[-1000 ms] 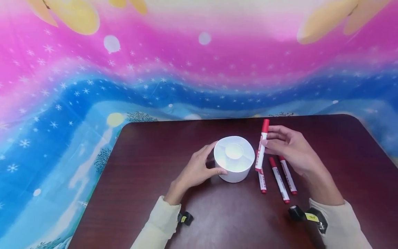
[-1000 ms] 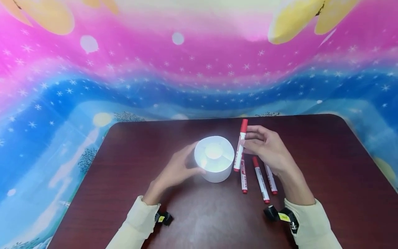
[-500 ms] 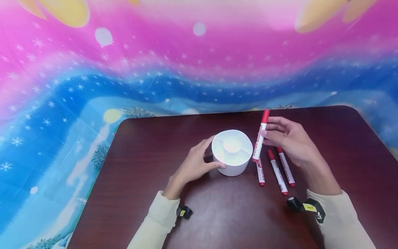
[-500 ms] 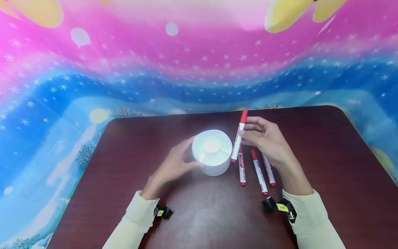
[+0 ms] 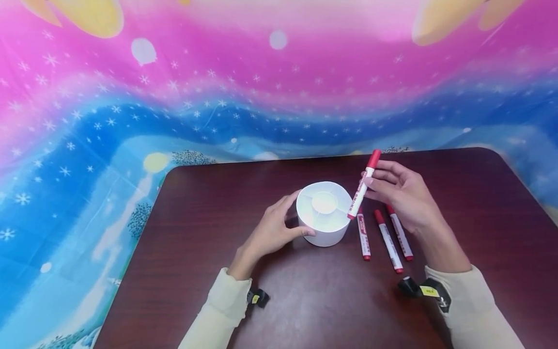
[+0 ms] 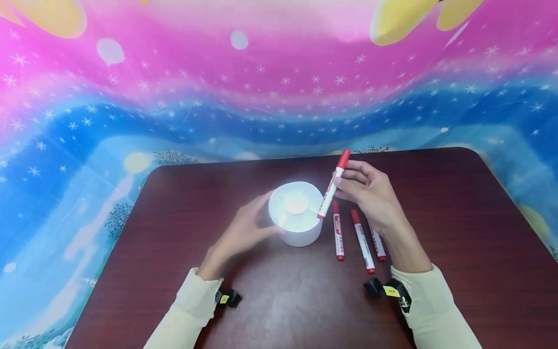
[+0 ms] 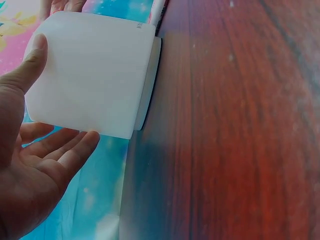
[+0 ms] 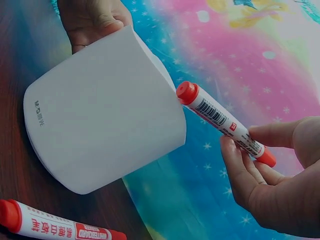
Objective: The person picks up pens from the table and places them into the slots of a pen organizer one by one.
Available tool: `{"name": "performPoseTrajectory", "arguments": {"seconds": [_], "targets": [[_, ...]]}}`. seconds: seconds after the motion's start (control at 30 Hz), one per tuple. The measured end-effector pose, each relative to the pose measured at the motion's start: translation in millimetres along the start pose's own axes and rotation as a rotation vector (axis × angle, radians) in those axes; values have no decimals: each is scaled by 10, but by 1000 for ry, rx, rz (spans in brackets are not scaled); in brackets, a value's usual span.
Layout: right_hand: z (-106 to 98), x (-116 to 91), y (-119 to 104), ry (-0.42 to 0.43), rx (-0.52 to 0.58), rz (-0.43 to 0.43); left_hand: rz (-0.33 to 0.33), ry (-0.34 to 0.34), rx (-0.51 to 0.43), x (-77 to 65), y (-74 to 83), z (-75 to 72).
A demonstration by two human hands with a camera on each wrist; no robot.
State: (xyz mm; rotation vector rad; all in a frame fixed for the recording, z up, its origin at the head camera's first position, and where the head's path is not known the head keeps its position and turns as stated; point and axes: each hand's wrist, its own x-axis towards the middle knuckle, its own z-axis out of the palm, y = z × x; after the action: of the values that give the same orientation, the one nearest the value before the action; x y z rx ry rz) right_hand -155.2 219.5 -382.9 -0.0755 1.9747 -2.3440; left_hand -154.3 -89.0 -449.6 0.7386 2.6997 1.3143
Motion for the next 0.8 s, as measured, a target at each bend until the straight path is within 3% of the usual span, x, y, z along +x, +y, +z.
{"name": "performPoseTrajectory", "arguments": {"seconds": [0.43,0.8], "targets": [[40,30,-35,55,69,-64,17,8,-13,28,37,-46],[29,-11,32,95,23,-53,-11,-16,-40,-13,-10,-2]]}}
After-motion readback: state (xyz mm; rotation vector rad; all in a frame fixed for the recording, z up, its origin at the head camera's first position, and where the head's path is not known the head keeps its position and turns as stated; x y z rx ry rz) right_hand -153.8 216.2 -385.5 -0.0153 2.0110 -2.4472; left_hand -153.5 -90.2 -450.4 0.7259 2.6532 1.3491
